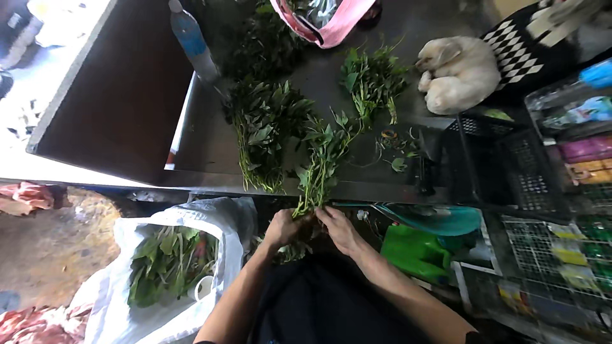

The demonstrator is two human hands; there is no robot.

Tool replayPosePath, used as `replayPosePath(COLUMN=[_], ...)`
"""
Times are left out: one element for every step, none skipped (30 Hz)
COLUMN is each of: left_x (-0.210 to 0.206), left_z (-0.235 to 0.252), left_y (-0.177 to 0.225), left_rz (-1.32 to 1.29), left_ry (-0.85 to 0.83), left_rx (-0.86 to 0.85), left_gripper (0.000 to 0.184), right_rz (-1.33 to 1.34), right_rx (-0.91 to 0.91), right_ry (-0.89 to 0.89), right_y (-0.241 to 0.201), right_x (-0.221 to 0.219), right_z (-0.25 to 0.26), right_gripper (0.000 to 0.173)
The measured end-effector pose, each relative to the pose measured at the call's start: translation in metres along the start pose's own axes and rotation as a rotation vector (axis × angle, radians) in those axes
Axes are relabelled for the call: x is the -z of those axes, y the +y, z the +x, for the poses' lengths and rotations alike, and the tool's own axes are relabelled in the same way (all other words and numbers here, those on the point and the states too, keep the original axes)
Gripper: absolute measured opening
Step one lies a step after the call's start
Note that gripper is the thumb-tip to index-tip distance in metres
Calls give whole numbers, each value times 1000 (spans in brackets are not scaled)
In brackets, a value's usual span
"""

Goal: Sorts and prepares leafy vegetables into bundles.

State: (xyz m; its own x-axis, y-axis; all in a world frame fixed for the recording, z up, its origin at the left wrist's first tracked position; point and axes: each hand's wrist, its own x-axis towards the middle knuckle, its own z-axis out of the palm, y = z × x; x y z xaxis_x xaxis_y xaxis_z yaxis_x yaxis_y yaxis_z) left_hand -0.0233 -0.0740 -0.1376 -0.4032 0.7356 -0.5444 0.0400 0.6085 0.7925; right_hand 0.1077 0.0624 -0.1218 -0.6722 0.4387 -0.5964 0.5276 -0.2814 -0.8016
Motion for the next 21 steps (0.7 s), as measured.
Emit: replayPosePath(left_x=[2, 3, 5, 7, 9, 9, 9, 8, 6, 4, 0, -4, -7, -8, -8, -7, -5, -2, 2, 7, 14], left_z=[0, 0, 0, 0, 1, 2, 3, 3, 4, 5, 6, 8, 10, 12, 13, 14, 14, 13, 11, 8, 5], left_y=[-4, -7, -8, -8, -8, -7, -5, -1, 3, 9, 13, 15, 17, 18, 19, 19, 19, 17, 14, 12, 10], left_rz=[-72, -147, -201, -228, -231, -213, -176, -121, -50, 27, 97, 162, 216, 253, 272, 276, 267, 236, 181, 113, 50], left_ry=[40, 74, 98, 115, 121, 118, 106, 81, 47, 12, -17, -35, -46, -57, -70, -77, -76, -65, -42, -9, 23], left_rx=[-11, -12, -5, 4, 10, 15, 20, 33, 48, 64, 79, 97, 123, 150, 172, 185, 191, 185, 158, 121, 89], left_gripper=[36, 32, 30, 29, 28, 29, 30, 33, 37, 41, 44, 48, 51, 54, 56, 57, 59, 61, 61, 59, 56], right_rz=[41, 98, 154, 196, 222, 230, 218, 188, 142, 86, 28, -20, -39, -35, -18, -5, 0, -10, -40, -80, -120], right_rx=[19, 24, 18, 7, -7, -20, -27, -26, -19, -9, -3, -8, -21, -39, -57, -69, -71, -61, -29, 17, 89], right_ry=[3, 2, -3, -12, -24, -34, -40, -50, -61, -73, -81, -87, -99, -118, -138, -153, -163, -177, -171, -137, -80], right_y=[1, 2, 3, 2, 3, 4, 6, 9, 11, 13, 15, 18, 20, 22, 23, 22, 20, 14, 5, -13, -37], right_x=[3, 6, 8, 9, 10, 9, 8, 7, 5, 2, -1, -3, -5, -6, -6, -6, -5, -2, 4, 14, 27], right_z=[0, -1, -2, -3, -4, -5, -5, -5, -5, -6, -6, -6, -6, -6, -8, -10, -13, -14, -14, -14, -13], right_gripper=[34, 33, 32, 32, 32, 31, 30, 28, 28, 28, 29, 31, 31, 33, 34, 34, 32, 29, 26, 27, 29])
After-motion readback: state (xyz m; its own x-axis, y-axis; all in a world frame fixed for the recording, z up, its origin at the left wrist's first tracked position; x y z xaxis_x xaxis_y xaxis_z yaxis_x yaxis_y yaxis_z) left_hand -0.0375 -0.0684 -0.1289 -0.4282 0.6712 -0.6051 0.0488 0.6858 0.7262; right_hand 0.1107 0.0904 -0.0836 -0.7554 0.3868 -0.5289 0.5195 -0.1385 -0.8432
